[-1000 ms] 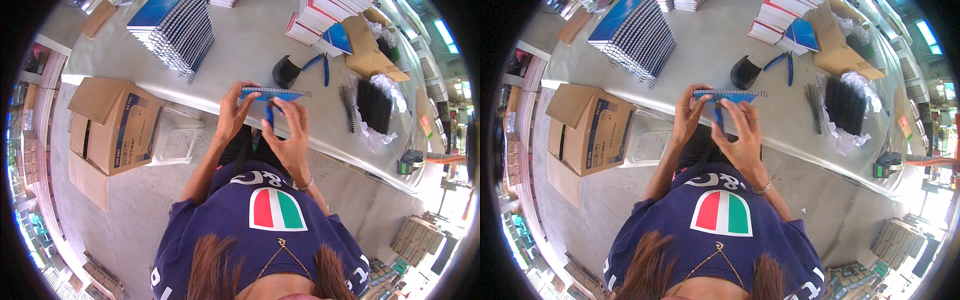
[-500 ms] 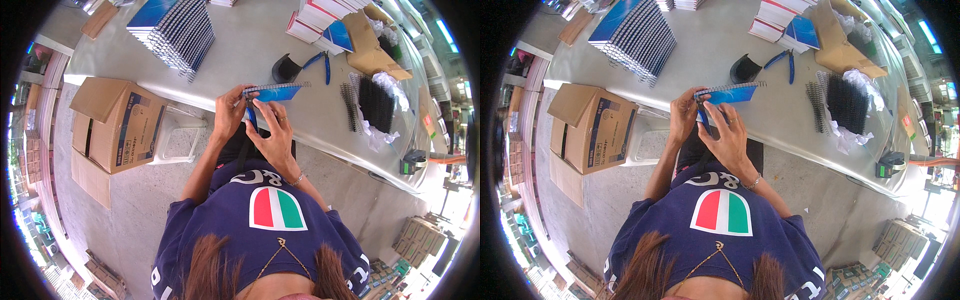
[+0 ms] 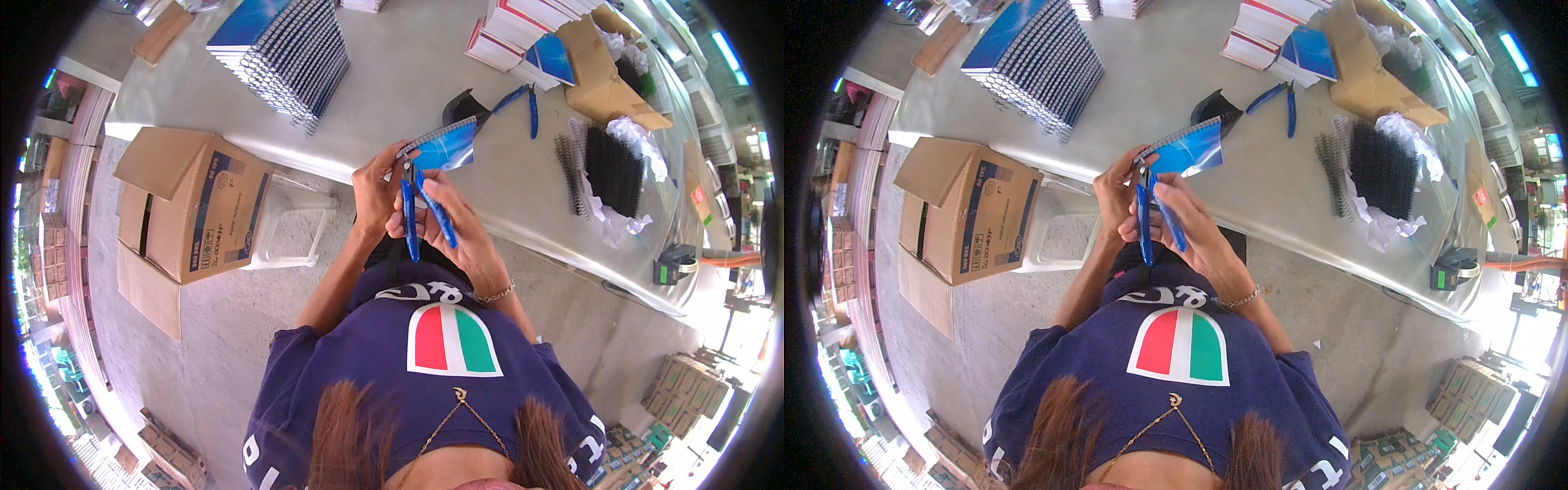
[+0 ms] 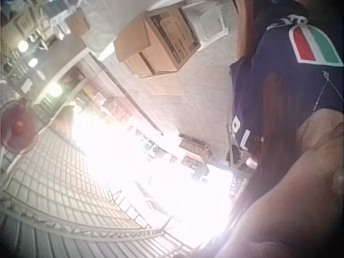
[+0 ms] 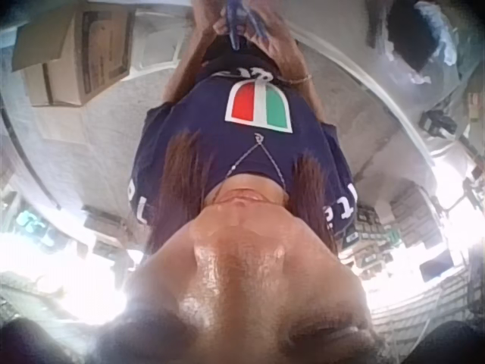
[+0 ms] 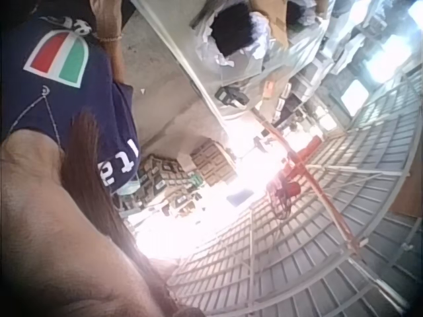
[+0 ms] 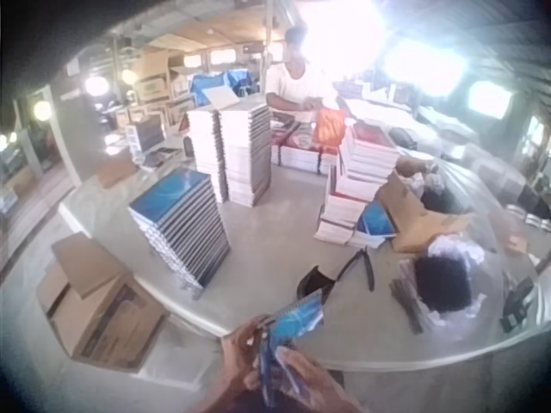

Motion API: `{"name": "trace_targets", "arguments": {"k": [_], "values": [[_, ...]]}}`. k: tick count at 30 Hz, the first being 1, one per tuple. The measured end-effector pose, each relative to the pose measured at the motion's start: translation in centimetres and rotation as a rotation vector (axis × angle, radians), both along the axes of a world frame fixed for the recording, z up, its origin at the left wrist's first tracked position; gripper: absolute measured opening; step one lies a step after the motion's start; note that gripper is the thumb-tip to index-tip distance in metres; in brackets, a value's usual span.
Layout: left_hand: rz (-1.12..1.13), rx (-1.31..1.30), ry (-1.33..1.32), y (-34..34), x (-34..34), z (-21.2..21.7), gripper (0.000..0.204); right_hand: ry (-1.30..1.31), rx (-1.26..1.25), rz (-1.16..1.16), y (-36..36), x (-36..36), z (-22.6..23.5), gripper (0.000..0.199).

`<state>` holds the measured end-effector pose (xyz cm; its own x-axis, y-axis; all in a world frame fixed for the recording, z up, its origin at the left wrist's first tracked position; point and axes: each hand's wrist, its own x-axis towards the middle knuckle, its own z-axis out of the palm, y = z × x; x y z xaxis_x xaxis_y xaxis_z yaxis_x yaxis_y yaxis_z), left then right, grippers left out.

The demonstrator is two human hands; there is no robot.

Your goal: The person repeatedly picks up a blue spiral notebook and a metal spiral coil, inserts the coil through the punched holes, and uses pliers to close the ends. The finished notebooks are stacked on the table. The person also handles a black plastic holder and additional coils during the process.

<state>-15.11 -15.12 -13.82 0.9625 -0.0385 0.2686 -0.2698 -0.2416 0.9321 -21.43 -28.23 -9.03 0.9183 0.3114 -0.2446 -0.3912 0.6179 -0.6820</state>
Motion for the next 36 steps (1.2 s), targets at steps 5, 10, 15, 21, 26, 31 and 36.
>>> {"name": "trace_targets", "arguments": {"k": [5,10,15,21,26,31,36], "values": [[0.09,0.079,0.036,1.2,-0.5,4.3,0.024,-0.397,-0.726,-0.025,-4.9,0.1,-0.3,0.033],[0.24,-0.041,-0.069,4.9,-0.3,11.0,0.024,-0.579,-1.681,-0.522,-11.2,2.1,-4.0,0.033],[0.364,-0.136,-0.448,10.2,6.0,18.2,0.035,-0.494,-1.864,-0.606,-12.0,2.3,-5.8,0.033],[0.342,-0.2,-0.474,14.6,14.7,17.8,0.035,-0.51,-1.87,-0.606,-12.0,2.5,-6.5,0.032],[0.448,-0.112,-0.408,14.9,16.4,15.4,0.039,-0.487,-1.858,-0.607,-11.9,2.3,-6.2,0.033],[0.439,-0.19,-0.268,14.8,16.3,14.8,0.046,-0.484,-1.863,-0.598,-12.1,2.1,-6.1,0.033],[0.418,-0.206,-0.213,15.3,16.1,14.1,0.05,-0.506,-1.855,-0.604,-12.0,2.1,-6.0,0.033]]}}
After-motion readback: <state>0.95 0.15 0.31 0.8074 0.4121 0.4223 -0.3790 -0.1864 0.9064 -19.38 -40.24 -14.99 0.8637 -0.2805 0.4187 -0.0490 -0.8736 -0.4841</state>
